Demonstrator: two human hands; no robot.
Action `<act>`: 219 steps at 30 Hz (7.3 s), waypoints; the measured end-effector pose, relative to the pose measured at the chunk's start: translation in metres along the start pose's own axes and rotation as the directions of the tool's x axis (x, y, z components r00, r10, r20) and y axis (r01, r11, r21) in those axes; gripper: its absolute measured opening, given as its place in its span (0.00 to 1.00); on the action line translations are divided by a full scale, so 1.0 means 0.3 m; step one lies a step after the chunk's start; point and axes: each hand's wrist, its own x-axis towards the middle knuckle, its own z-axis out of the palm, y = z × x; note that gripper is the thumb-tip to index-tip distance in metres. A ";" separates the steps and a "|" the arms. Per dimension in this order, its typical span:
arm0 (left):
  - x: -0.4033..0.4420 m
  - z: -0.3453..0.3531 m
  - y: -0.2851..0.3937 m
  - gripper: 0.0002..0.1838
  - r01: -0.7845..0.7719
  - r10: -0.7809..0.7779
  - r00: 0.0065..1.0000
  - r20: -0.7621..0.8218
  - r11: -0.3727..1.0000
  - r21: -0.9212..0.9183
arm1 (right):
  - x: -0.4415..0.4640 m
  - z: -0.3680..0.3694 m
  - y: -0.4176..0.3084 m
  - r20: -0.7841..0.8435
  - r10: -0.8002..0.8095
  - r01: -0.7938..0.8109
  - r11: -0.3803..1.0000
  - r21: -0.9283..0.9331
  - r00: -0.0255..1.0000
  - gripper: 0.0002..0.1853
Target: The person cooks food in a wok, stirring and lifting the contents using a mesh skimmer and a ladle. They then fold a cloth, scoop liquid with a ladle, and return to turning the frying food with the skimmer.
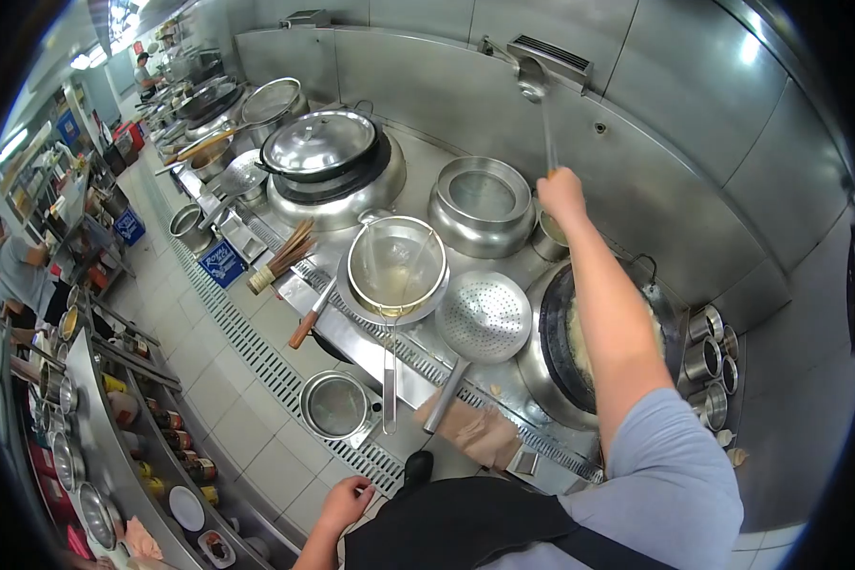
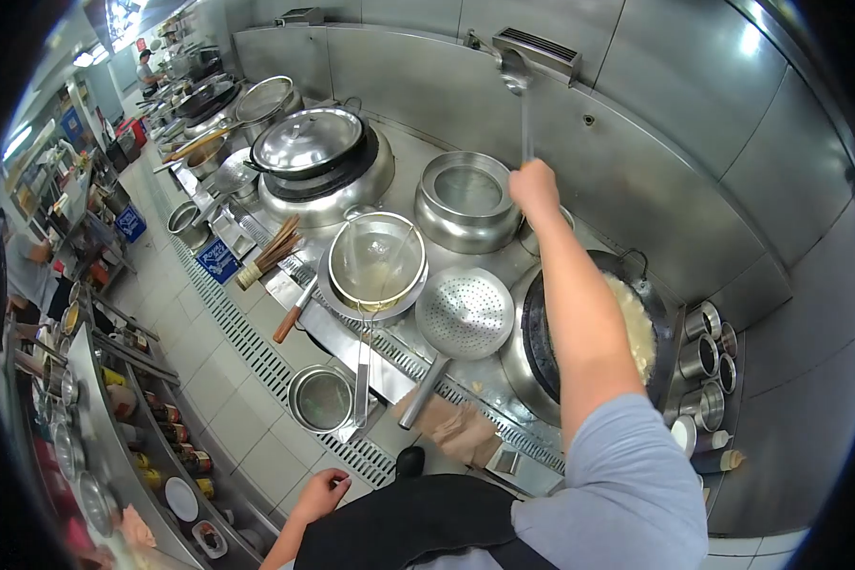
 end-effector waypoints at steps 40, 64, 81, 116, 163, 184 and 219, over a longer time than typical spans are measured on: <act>-0.154 0.092 -0.686 0.22 0.525 -0.516 0.851 -0.096 0.836 0.157 | 0.296 -0.156 0.196 0.644 0.317 -0.513 -0.408 0.755 0.696 0.03; -0.043 0.161 -0.456 0.21 0.242 -0.306 0.949 0.069 0.854 0.460 | -0.452 -1.207 1.355 0.522 0.590 -0.680 0.064 0.730 0.616 0.10; 0.041 0.361 -0.149 0.21 0.009 -0.178 0.956 0.232 0.811 0.585 | -0.981 -1.402 1.493 0.491 0.571 -0.731 0.328 0.598 0.658 0.05; 0.045 0.366 -0.156 0.20 -0.026 -0.180 0.941 0.286 0.805 0.593 | -1.168 -1.210 1.396 0.045 0.464 -0.465 0.885 0.007 0.884 0.11; -0.069 0.050 -0.544 0.19 0.479 -0.482 0.875 -0.051 0.844 0.243 | 0.228 -0.130 0.195 0.677 0.197 -0.557 -0.433 0.709 0.709 0.08; -0.146 0.185 -0.461 0.19 0.383 -0.481 0.875 0.052 0.754 0.533 | -0.197 -1.154 1.276 0.573 0.509 -0.666 0.002 0.746 0.643 0.10; -0.068 0.458 0.023 0.19 -0.025 -0.202 0.927 0.317 0.809 0.588 | -1.374 -1.270 1.458 0.233 0.570 -0.594 0.803 0.046 0.788 0.14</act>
